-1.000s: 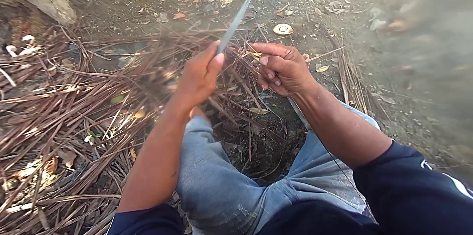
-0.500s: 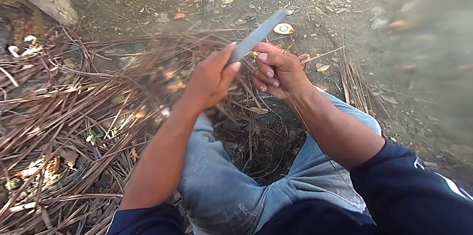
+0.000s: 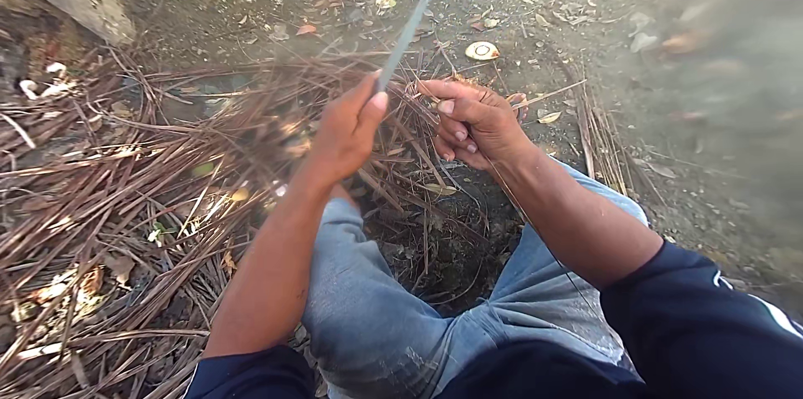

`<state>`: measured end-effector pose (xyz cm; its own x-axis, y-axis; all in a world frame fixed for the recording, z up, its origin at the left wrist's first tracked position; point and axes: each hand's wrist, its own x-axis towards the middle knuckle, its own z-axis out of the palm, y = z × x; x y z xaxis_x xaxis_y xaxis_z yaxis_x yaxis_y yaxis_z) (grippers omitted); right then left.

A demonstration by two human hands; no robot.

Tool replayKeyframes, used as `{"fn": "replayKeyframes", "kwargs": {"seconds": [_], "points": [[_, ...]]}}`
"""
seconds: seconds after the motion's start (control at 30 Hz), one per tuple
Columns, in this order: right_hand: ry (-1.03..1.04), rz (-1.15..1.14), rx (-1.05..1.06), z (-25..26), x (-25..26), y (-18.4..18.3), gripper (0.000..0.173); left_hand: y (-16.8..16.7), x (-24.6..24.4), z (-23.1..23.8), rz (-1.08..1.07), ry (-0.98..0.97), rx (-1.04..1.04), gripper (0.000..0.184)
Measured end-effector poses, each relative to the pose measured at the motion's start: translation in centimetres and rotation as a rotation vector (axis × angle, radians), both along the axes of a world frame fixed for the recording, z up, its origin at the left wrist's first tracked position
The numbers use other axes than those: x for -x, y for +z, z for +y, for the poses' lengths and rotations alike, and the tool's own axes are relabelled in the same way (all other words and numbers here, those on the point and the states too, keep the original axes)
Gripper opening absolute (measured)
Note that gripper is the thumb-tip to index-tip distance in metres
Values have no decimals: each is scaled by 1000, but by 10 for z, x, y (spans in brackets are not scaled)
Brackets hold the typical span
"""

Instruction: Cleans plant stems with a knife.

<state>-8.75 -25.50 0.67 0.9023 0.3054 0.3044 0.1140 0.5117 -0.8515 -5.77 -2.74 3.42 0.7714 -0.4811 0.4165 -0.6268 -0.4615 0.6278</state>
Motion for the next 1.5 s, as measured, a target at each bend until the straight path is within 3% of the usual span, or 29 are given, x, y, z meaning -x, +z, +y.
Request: {"fn": "replayKeyframes", "kwargs": {"seconds": [0.1, 0.2, 0.43, 0.6, 0.77, 0.83, 0.93, 1.0, 1.23, 1.37, 1.5], "points": [[40, -34, 41, -6, -8, -1, 41, 2, 3, -1, 13, -60, -22, 47], [18, -68, 111, -9, -10, -1, 41, 4, -5, 9, 175, 74, 19, 48], [-83, -332, 466, -13, -11, -8, 39, 8, -2, 6, 625, -277, 610, 48], [-2, -209, 327, 1, -15, 2, 36, 9, -2, 3, 702, -363, 669, 46], [35, -13, 81, 21, -24, 20, 22, 9, 2, 2, 600, -342, 614, 49], [20, 21, 43, 26, -25, 20, 22, 8, 4, 2, 364, -212, 427, 49], [-9, 31, -3, 30, -26, 17, 21, 4, 8, -4, -114, 13, -12, 46], [-13, 45, -85, 31, -26, 14, 27, -2, 8, -7, -261, 54, -156, 50], [-7, 30, -132, 26, -23, 17, 22, -1, 7, -5, -296, 69, -146, 50], [-6, 10, -119, 20, -21, 20, 32, 3, 0, 2, -235, 103, -87, 48], [11, 4, -131, 16, -22, 20, 29, 3, 2, -2, -252, 71, -94, 48]]}}
